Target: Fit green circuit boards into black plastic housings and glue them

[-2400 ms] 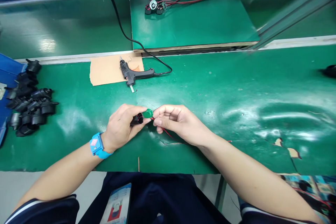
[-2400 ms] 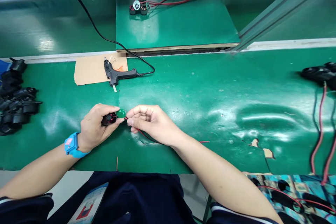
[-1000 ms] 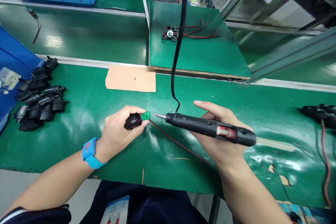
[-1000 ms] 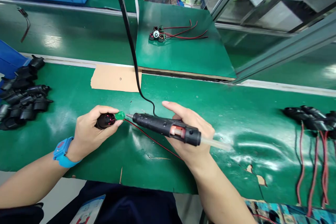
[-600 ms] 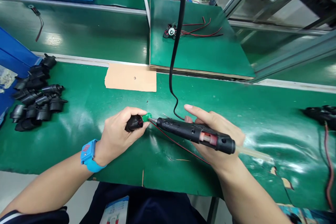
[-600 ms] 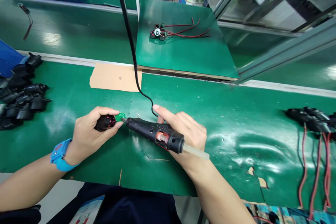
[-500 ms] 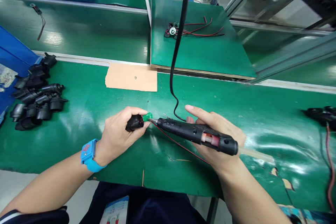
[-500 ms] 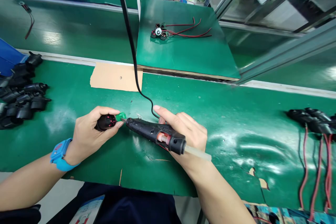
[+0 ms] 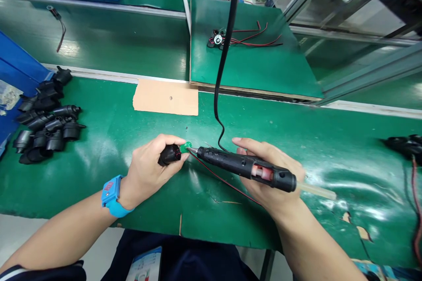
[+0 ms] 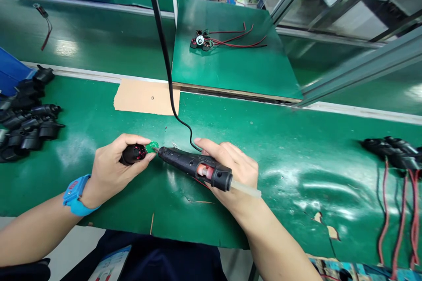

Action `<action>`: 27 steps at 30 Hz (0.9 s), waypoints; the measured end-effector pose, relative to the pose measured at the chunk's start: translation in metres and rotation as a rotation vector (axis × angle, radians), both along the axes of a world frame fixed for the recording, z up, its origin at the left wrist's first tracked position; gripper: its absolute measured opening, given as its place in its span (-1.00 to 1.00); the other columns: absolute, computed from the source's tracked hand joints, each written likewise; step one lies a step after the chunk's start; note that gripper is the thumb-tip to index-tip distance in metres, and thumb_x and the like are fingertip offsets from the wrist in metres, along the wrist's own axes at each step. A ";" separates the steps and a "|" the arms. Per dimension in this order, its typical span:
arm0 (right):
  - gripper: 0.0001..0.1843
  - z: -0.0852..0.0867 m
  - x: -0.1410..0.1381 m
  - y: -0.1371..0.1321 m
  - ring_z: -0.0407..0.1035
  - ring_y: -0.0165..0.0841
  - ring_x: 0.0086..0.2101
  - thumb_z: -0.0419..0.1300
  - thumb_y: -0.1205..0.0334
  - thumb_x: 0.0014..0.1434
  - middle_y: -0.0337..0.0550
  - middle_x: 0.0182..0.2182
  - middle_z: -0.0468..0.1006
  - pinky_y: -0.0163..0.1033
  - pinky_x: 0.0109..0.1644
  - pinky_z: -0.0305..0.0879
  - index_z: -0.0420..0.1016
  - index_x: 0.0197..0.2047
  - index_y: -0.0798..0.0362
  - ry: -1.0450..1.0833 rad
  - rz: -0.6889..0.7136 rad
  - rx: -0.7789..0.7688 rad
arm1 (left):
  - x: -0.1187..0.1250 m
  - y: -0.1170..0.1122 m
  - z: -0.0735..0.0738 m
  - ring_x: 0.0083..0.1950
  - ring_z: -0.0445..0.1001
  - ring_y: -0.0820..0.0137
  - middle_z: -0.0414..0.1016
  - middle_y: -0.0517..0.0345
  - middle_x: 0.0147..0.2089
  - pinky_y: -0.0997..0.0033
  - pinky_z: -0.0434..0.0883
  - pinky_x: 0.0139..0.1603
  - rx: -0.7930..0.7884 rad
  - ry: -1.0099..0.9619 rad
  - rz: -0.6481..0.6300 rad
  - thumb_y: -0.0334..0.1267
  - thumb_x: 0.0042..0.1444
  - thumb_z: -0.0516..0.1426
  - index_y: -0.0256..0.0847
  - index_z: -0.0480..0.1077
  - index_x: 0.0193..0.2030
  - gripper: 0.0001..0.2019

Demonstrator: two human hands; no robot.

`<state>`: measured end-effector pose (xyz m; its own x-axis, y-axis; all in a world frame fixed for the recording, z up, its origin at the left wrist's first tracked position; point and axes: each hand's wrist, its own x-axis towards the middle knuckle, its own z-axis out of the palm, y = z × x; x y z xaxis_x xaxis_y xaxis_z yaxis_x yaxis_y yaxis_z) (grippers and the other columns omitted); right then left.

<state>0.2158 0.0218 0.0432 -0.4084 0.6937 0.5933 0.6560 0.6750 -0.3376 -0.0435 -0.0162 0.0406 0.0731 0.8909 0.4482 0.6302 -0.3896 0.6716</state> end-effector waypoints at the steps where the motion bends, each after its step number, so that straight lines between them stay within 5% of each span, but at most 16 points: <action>1: -0.67 0.000 0.000 0.001 0.44 -0.37 -0.46 0.23 0.27 0.26 -0.18 -0.34 0.61 -0.24 -0.35 0.36 0.49 0.10 -0.09 0.005 0.008 0.011 | 0.000 0.000 0.000 -0.29 0.55 0.53 0.59 0.27 -0.21 0.60 0.47 -0.26 -0.008 0.002 0.002 -0.28 0.17 0.30 -0.15 0.42 -0.03 -0.75; 17: -0.79 0.002 -0.005 0.004 0.40 -0.40 -0.49 0.15 0.31 0.32 -0.20 -0.42 0.56 -0.29 -0.38 0.31 0.47 0.01 0.04 -0.082 0.010 0.089 | 0.000 0.001 0.004 -0.31 0.52 0.54 0.58 0.30 -0.23 0.60 0.42 -0.29 -0.173 -0.095 0.050 -0.28 0.16 0.29 -0.10 0.45 -0.08 -0.80; 23: -0.72 -0.001 -0.015 0.010 0.23 -0.34 -0.53 0.14 0.36 0.30 -0.26 -0.60 0.35 -0.21 -0.43 0.06 0.53 0.05 0.06 -0.426 -0.139 0.380 | 0.000 0.001 0.006 -0.34 0.50 0.52 0.55 0.30 -0.29 0.59 0.42 -0.30 -0.276 -0.172 0.037 -0.26 0.14 0.30 -0.11 0.46 -0.13 -0.83; 27: -0.74 -0.011 -0.012 0.020 0.28 -0.33 -0.45 0.15 0.27 0.33 -0.23 -0.52 0.44 -0.23 -0.36 0.13 0.52 0.06 0.08 -0.345 -0.167 0.256 | -0.002 0.001 0.009 -0.35 0.48 0.53 0.55 0.30 -0.30 0.59 0.41 -0.33 -0.285 -0.235 0.071 -0.23 0.12 0.31 -0.12 0.46 -0.13 -0.81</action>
<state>0.2034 0.0422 0.0319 -0.5073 0.6153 0.6033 0.8075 0.5840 0.0833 -0.0456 -0.0150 0.0494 -0.0686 0.9815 0.1785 0.4649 -0.1269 0.8762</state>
